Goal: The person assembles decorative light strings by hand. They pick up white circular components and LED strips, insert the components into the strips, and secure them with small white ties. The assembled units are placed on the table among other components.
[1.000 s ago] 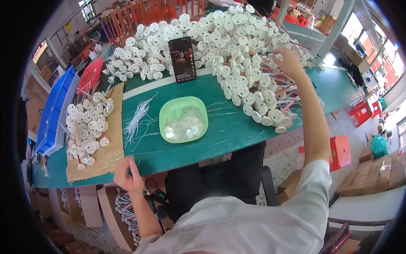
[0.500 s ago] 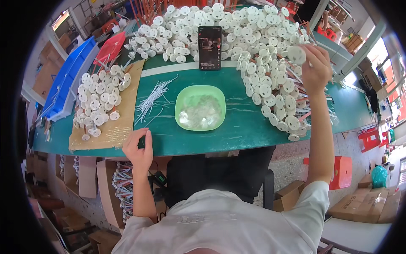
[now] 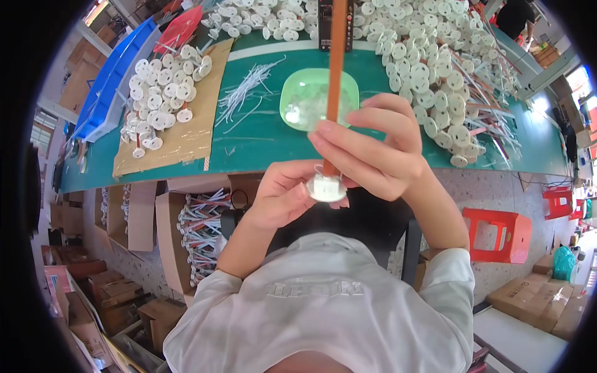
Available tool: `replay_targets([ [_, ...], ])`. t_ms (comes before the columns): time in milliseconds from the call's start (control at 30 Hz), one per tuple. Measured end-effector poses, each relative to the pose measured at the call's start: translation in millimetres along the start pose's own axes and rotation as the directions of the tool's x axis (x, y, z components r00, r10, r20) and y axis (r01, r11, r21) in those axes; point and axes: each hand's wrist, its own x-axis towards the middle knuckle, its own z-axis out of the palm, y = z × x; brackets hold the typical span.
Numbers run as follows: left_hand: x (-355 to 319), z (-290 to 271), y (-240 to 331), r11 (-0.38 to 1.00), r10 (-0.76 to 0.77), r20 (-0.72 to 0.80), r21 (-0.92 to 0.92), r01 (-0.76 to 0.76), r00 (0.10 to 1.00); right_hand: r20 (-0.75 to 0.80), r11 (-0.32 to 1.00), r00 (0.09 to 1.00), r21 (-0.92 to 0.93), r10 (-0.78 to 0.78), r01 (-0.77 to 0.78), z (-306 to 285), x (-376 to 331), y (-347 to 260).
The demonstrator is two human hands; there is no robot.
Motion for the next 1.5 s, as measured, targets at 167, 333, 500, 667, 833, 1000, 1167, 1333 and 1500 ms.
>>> replay_targets([
  [167,-10,6,-3,0.684,0.25,-0.211,0.73,-0.018,0.945,0.191,0.998,0.982,-0.062,0.012,0.0,4,7,-13],
  [333,-25,5,-3,0.294,0.346,-0.259,0.943,0.158,0.902,0.487,0.989,0.862,-0.047,0.143,-0.138,-2,12,-32],
  [500,-40,-2,-22,0.839,0.211,-0.268,0.543,-0.034,0.94,0.297,0.992,0.95,0.051,0.097,-0.118,-4,21,-52],
  [667,-55,5,-19,0.976,0.161,-0.236,0.186,-0.118,0.958,0.134,0.893,0.953,0.335,0.271,-0.301,-17,7,-79],
  [833,-75,4,-10,0.994,0.031,-0.229,0.108,-0.006,0.973,0.149,0.728,0.881,0.51,0.45,-0.458,-9,-19,-105],
  [1000,-88,-6,-12,0.983,0.007,-0.205,0.182,0.031,0.979,0.076,0.777,0.929,0.525,0.363,-0.347,-9,-23,-115],
  [1167,-89,-16,-20,0.967,0.019,-0.218,0.251,0.037,0.976,0.033,0.823,0.928,0.45,0.372,-0.346,0,-42,-129],
  [1333,-94,-19,-24,0.982,0.055,-0.255,0.188,-0.007,0.965,0.137,0.728,0.901,0.546,0.411,-0.415,-2,-35,-126],
  [1500,-103,-29,-30,0.996,0.02,-0.238,0.089,0.001,0.971,0.227,0.677,0.893,0.587,0.389,-0.444,-3,-38,-125],
])
